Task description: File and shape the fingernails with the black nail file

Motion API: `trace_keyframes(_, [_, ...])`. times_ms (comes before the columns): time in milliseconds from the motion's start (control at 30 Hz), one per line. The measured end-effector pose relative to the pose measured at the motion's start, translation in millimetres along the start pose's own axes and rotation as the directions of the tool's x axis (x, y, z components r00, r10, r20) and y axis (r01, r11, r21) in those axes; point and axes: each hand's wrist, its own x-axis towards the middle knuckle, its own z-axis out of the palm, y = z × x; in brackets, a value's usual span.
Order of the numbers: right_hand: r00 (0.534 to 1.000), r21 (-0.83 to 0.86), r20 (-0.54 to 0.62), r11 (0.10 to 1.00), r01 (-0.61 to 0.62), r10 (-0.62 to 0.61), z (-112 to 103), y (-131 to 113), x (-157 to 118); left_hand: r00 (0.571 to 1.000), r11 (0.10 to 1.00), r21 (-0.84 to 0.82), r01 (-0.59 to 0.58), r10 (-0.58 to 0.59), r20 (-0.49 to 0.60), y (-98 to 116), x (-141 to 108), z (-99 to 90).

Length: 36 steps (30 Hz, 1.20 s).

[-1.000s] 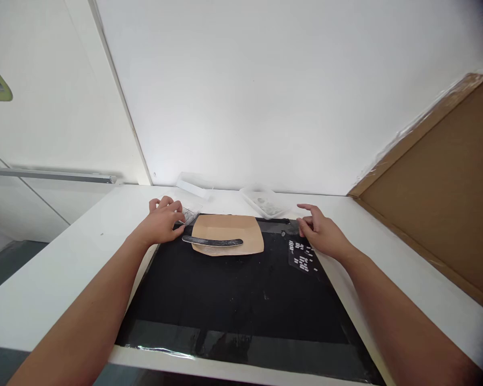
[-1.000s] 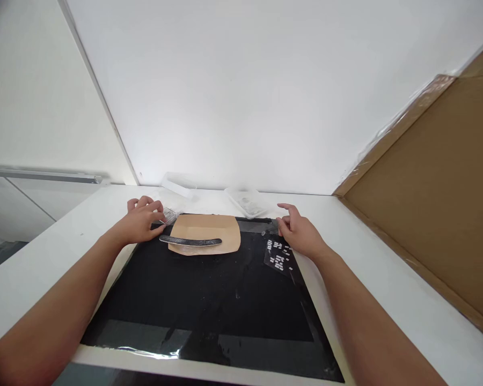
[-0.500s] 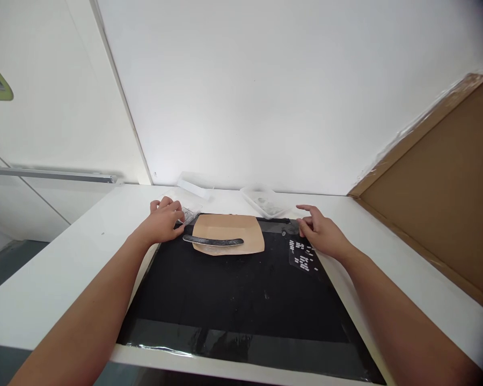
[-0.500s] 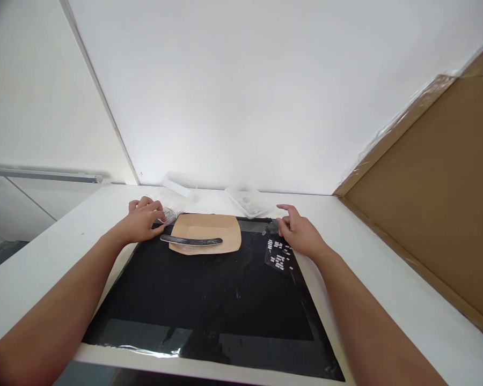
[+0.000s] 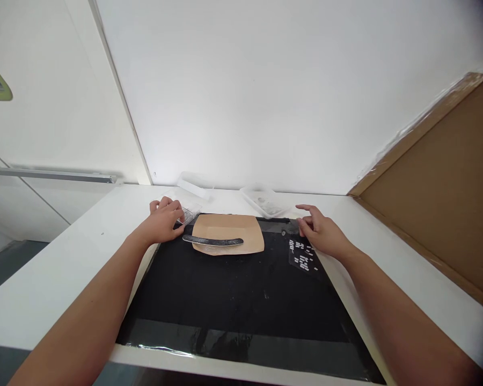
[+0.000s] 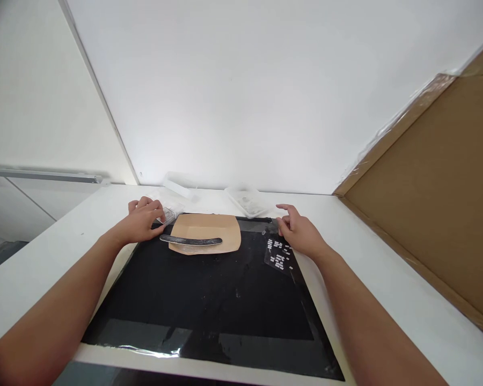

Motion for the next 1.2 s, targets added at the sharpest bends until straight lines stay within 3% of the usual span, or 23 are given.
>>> trace_keyframes(533, [0.999,-0.006,-0.020,1.000,0.031,-0.031,-0.2,0.0,0.4,0.994,0.987,-0.117,0.111,-0.108,0.026,-2.8,4.2,8.0])
trace_keyframes(1200, [1.000,0.001,-0.014,1.000,0.007,-0.007,-0.5,-1.4,-0.5,0.987,0.975,-0.156,0.157,-0.158,0.002,-0.8,4.4,9.2])
